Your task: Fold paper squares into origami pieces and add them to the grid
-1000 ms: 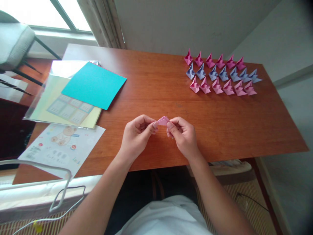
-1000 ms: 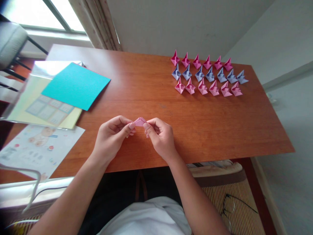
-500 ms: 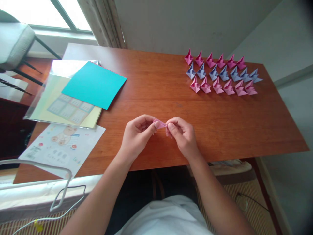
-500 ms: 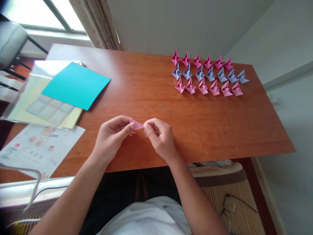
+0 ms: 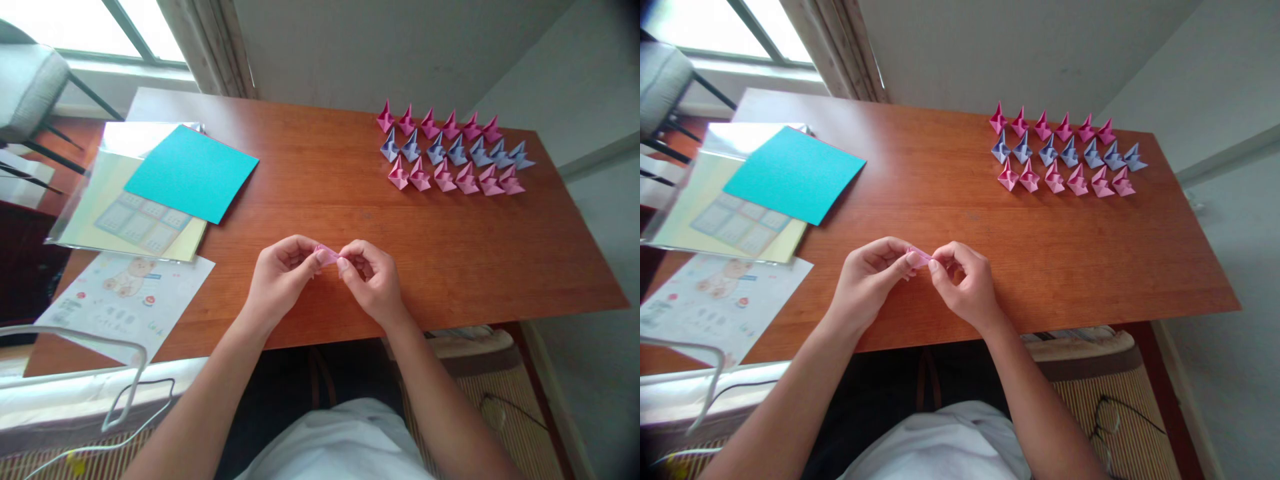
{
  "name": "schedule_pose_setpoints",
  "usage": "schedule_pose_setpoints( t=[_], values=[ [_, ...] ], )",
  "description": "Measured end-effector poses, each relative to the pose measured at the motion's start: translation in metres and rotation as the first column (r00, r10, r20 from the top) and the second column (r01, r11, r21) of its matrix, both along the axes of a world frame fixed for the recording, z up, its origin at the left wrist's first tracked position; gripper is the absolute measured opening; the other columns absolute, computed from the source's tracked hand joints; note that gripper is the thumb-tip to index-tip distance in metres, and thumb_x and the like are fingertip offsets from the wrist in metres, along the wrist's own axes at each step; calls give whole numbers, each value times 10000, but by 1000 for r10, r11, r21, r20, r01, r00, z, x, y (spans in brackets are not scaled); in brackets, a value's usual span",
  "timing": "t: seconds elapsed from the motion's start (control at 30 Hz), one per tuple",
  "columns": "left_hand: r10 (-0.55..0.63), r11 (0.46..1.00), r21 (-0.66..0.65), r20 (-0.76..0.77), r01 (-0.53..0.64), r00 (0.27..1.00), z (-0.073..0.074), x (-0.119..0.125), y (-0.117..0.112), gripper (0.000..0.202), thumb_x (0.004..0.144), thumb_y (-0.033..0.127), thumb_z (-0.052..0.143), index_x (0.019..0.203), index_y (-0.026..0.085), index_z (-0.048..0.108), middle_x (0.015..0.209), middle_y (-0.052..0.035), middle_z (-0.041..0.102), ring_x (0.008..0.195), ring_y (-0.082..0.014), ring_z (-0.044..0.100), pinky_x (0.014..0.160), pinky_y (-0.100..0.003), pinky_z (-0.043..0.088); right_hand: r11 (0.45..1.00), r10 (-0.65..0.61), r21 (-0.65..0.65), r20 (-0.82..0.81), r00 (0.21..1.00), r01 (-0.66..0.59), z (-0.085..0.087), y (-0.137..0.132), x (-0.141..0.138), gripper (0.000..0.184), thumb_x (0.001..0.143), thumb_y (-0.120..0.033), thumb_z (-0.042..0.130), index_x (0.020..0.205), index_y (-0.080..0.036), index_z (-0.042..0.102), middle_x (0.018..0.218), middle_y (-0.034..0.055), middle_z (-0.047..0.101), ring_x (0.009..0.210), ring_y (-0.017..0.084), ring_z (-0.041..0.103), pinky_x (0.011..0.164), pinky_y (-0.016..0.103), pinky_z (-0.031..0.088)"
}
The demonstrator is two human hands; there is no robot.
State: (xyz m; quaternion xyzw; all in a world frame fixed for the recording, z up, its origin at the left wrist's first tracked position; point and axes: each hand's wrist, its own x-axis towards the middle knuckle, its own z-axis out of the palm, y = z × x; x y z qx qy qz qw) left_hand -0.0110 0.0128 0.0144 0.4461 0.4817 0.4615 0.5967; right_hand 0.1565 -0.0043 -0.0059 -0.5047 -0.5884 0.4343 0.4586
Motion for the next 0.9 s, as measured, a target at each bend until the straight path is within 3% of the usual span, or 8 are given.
schedule_pose_setpoints(
  t=[0.27,0.47,0.67,0.9],
  values=[
    [-28,1000,-3,25,28,999,-3,-2,0,207,797,333,844,795,149,750,753,-28,746,658,-105,625,595,-192,480,997,-40,75,56,998,35,3,1,0,166,882,-207,653,721,-218,611,669,-46,602,587,100,518,545,243,411],
    [-48,999,3,16,48,999,-5,-2,0,212,792,332,847,805,145,747,769,-36,747,674,-115,636,607,-202,491,998,-45,48,37,998,44,0,1,1,181,878,-188,648,706,-214,596,652,-52,586,572,93,508,532,237,398],
    [-43,998,42,53,41,998,-4,-1,0,162,805,296,839,808,161,750,794,-29,760,719,-127,671,659,-209,525,999,-13,-39,-49,999,12,-2,1,0,129,937,-271,615,817,-225,625,723,-27,608,637,124,562,585,266,454],
    [-14,997,77,63,9,998,-8,-1,0,166,750,250,881,759,167,737,770,-17,766,708,-124,686,669,-201,544,997,23,77,30,999,-25,1,1,-1,43,935,-260,673,901,-239,658,848,-14,651,764,132,613,670,270,481]
  ],
)
